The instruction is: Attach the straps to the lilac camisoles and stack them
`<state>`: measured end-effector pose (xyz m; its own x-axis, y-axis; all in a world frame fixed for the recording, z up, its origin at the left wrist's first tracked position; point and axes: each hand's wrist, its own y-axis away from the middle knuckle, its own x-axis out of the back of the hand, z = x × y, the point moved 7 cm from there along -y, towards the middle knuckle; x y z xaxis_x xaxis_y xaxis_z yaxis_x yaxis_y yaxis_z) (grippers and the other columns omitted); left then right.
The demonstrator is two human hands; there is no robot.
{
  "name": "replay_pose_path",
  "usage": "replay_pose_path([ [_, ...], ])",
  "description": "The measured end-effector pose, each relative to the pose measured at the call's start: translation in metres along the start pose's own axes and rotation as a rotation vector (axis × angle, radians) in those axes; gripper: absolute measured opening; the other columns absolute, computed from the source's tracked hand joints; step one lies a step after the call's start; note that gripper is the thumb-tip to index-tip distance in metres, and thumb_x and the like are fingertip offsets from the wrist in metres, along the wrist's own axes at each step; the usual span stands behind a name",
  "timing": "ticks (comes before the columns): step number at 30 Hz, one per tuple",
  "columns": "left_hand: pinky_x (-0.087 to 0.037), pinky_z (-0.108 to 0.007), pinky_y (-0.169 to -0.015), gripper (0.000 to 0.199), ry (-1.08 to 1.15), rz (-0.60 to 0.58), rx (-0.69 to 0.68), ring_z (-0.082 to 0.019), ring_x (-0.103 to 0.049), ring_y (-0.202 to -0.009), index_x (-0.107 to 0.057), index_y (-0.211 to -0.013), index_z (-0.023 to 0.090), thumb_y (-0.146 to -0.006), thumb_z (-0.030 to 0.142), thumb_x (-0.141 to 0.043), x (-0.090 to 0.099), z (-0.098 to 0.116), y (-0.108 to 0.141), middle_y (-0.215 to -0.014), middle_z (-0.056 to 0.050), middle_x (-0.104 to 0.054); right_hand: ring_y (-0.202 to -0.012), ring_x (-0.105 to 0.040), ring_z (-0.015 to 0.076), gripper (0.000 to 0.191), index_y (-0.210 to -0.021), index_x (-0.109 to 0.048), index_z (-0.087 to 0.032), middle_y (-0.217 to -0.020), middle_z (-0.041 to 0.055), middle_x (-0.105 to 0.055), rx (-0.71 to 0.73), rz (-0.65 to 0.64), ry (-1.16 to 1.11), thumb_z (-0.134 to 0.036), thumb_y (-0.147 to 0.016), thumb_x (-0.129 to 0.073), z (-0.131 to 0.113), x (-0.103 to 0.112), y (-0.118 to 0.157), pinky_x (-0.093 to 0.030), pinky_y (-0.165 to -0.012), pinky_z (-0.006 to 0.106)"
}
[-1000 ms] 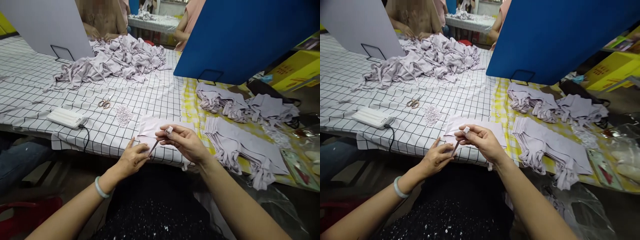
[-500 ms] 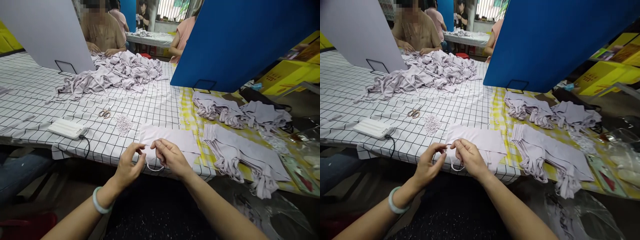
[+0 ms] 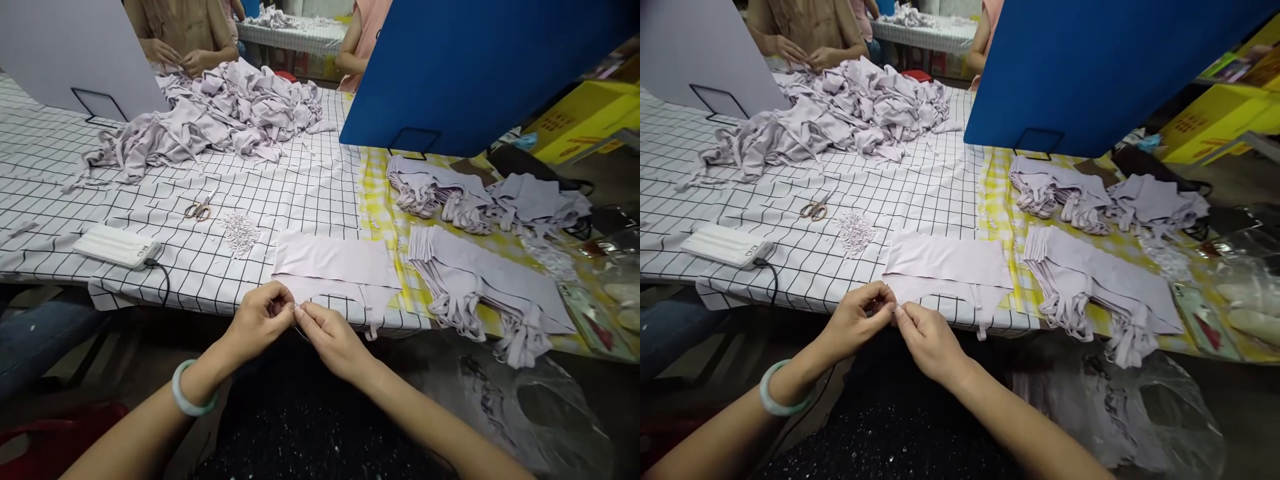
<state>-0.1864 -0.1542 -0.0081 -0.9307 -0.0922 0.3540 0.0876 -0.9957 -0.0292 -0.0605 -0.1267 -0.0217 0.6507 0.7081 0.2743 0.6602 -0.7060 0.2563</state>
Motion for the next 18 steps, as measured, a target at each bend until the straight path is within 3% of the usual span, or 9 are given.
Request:
replay_pose_path([
  [2, -0.038, -0.023, -0.051, 0.009, 0.077, -0.083, 0.064, -0.01, -0.046, -0.056, -0.055, -0.073, 0.018, -0.082, 0.02, -0.058, -0.007, -0.002, -0.005, -0.063, 0.003, -0.054, -0.062, -0.039, 0.0118, 0.037, -0.067, -0.044, -0.021, -0.064, -0.0033, -0.043, -0.014, 0.006, -0.039, -0.043, -0.096, -0.045, 0.004, 0.004, 0.002, -0.032, -0.057, 0.025],
  [4, -0.038, -0.023, -0.05, 0.009, 0.081, -0.12, 0.037, -0.01, -0.046, -0.056, -0.055, -0.074, 0.018, -0.082, 0.019, -0.057, -0.012, 0.0, -0.015, -0.063, 0.003, -0.055, -0.057, -0.039, 0.0109, 0.035, -0.067, -0.05, -0.02, -0.059, -0.0042, -0.042, -0.056, 0.021, -0.114, -0.043, -0.094, -0.048, 0.011, 0.01, 0.002, -0.034, -0.055, 0.024],
  [8, -0.05, -0.032, -0.071, 0.007, -0.18, -0.058, -0.314, -0.017, -0.057, -0.077, -0.06, -0.086, 0.016, -0.084, 0.014, -0.053, -0.02, 0.008, -0.047, -0.082, -0.005, -0.063, -0.045, -0.045, 0.0095, 0.025, -0.07, -0.061, -0.018, -0.052, -0.0046, -0.048, -0.263, 0.162, -0.389, -0.037, -0.084, -0.053, 0.037, 0.03, -0.004, -0.044, -0.051, 0.025],
  [11, -0.051, -0.041, -0.084, 0.021, -0.419, -0.106, -0.492, -0.024, -0.057, -0.091, -0.062, -0.097, 0.014, -0.079, 0.007, -0.053, -0.038, -0.005, -0.07, -0.098, -0.012, -0.065, -0.044, -0.049, 0.0095, 0.02, -0.07, -0.064, -0.016, -0.056, -0.0027, -0.055, -0.374, 0.262, -0.563, -0.033, -0.076, -0.056, 0.05, 0.04, -0.013, -0.052, -0.051, 0.028],
  [14, -0.053, -0.039, -0.08, 0.024, -0.496, -0.128, -0.488, -0.022, -0.058, -0.087, -0.062, -0.091, 0.015, -0.078, 0.001, -0.048, -0.045, -0.023, -0.086, -0.094, -0.01, -0.065, -0.041, -0.048, 0.0091, 0.017, -0.07, -0.065, -0.015, -0.055, -0.0025, -0.055, -0.451, 0.286, -0.661, -0.03, -0.074, -0.056, 0.053, 0.041, -0.024, -0.054, -0.048, 0.03],
  [18, -0.053, -0.035, -0.077, 0.017, -0.375, -0.083, -0.425, -0.019, -0.061, -0.083, -0.061, -0.083, 0.017, -0.083, 0.005, -0.049, -0.036, -0.028, -0.093, -0.089, -0.008, -0.066, -0.038, -0.043, 0.0071, 0.015, -0.07, -0.063, -0.015, -0.053, -0.0031, -0.054, -0.519, 0.286, -0.716, -0.027, -0.074, -0.055, 0.05, 0.035, -0.037, -0.048, -0.042, 0.024],
])
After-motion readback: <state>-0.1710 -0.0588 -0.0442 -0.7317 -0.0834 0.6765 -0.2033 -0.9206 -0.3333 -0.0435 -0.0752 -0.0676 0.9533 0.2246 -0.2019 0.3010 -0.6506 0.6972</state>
